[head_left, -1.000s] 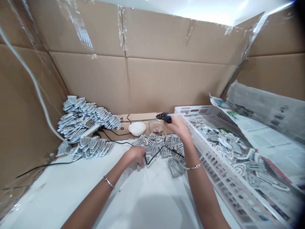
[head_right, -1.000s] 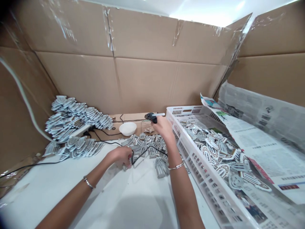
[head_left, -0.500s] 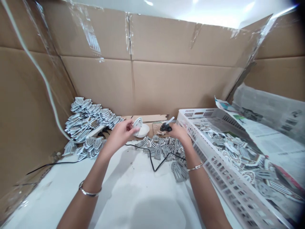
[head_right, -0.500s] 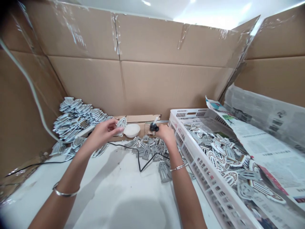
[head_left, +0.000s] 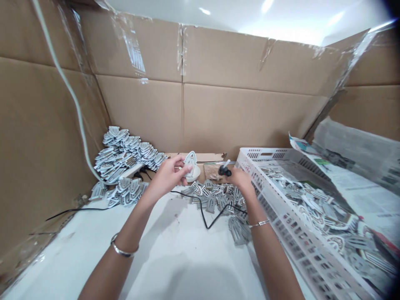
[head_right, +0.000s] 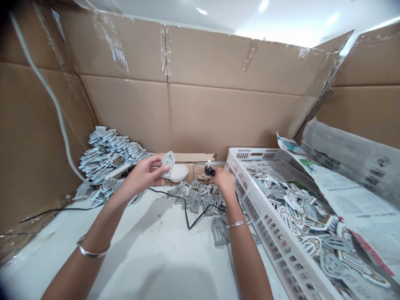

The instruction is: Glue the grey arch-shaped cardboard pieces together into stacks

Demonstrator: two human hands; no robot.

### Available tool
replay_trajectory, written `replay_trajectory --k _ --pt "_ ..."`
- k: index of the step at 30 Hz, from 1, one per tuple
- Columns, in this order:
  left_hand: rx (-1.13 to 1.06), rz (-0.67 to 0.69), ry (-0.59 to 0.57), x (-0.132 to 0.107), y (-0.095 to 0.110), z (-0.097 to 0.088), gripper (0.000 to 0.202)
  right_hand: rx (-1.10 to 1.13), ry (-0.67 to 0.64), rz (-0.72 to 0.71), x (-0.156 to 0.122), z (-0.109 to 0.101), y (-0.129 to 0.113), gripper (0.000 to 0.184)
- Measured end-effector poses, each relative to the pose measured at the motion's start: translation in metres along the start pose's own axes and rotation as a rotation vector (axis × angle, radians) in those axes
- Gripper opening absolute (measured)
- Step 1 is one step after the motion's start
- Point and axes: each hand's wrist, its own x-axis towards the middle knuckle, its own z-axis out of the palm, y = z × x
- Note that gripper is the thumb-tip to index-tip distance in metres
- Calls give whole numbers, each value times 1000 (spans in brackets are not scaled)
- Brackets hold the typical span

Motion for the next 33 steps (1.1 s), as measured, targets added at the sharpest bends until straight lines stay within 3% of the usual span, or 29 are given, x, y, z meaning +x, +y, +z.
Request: replay_trajectory --k 3,7,9,14,25,33 --pt "-69 -5 1 0 4 0 25 123 103 -90 -7 -15 -10 33" --pt "-111 36 11 0 8 -4 28 550 359 -279 -33 -36 -31 39" --pt "-123 50 26 0 9 -6 31 658 422 -359 -51 -46 -41 35" --pt "-115 53 34 -3 14 -7 31 594 402 -515 -77 -57 -53 21" --pt "-133 68 15 -4 15 -5 32 392 489 -607 -72 -47 -56 9" --pt "-160 85 2 -2 9 -5 35 374 580 -694 -68 -42 -55 20"
